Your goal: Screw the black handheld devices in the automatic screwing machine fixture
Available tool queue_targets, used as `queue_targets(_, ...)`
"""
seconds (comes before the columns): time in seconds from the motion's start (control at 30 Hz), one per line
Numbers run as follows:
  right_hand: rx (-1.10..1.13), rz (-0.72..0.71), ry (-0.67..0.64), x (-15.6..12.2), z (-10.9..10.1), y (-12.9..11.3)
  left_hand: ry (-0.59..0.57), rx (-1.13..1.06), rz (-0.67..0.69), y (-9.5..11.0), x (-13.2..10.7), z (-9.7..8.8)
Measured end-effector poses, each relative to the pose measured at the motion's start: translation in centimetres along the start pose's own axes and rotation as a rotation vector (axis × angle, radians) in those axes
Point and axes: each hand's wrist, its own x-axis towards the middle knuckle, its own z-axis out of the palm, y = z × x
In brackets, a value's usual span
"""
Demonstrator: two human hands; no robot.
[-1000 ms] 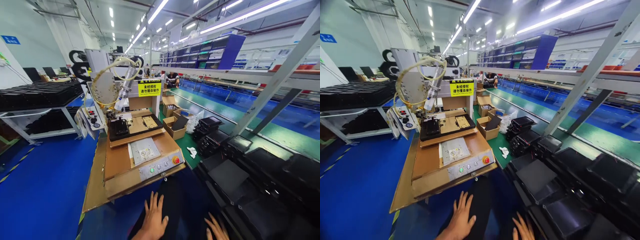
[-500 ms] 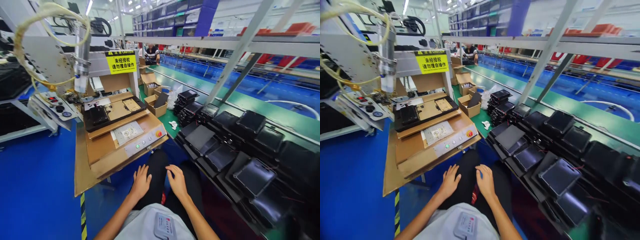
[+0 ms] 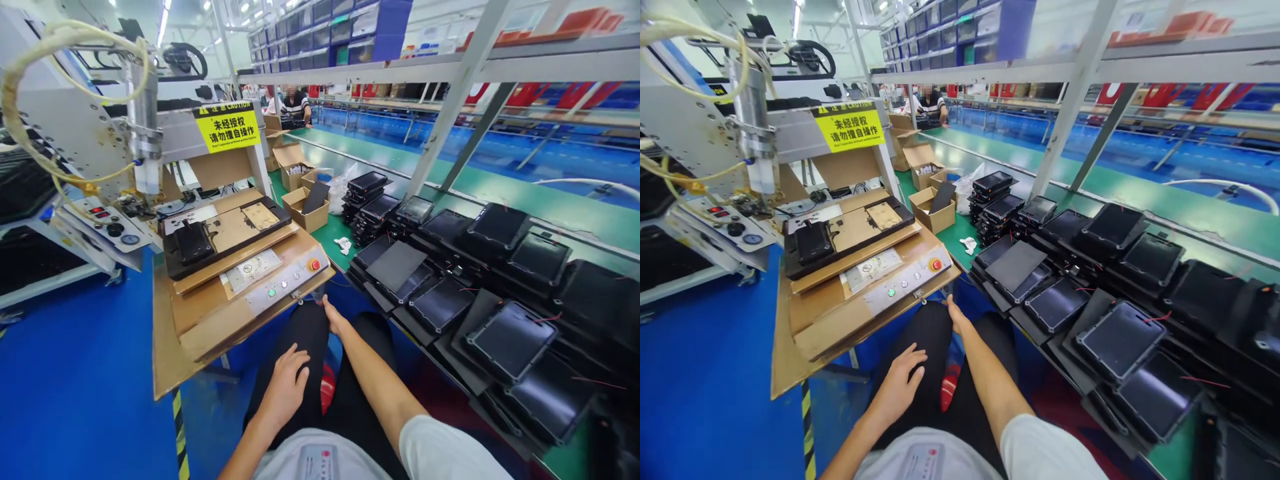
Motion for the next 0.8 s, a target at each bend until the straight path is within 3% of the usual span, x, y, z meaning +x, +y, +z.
queue_targets(0.1, 0.074, 0.106, -0.122, 1.5, 1.4, -0.6, 0.033, -0.069, -0.040, -0.6, -2.0, 0.4)
queue_targets(0.2, 0.155, 0.116, -0.173, 2.7, 2.2, -1.3, 0.043, -0.091, -0.095, -0.7, -3.2, 0.5)
queue_targets(0.37, 0.298, 0.019, -0.027, 3.7, 1.1, -2.4, 0.034, -0.112, -0.141, -0.7, -3.2, -0.2)
queue_targets(0.53, 0.289, -0.002, 0.040, 2.1, -0.4, -2.9, -0.010, -0.099, -0.178, -0.1, -1.7, -1.5)
queue_targets(0.63, 0.211, 0.003, 0.058, 0.4, 0.0, -2.7, -0.063, -0.128, -0.179, 1.5, -0.9, -4.4)
queue_targets(0.7, 0.139, -0.012, 0.076, -0.8, 0.5, -2.2, -0.033, -0.159, -0.133, 3.0, -0.5, -8.1)
queue_targets(0.8, -0.010, -0.073, 0.144, -3.1, 0.9, -1.4, 0.216, -0.138, -0.078, 4.7, -0.2, -15.6)
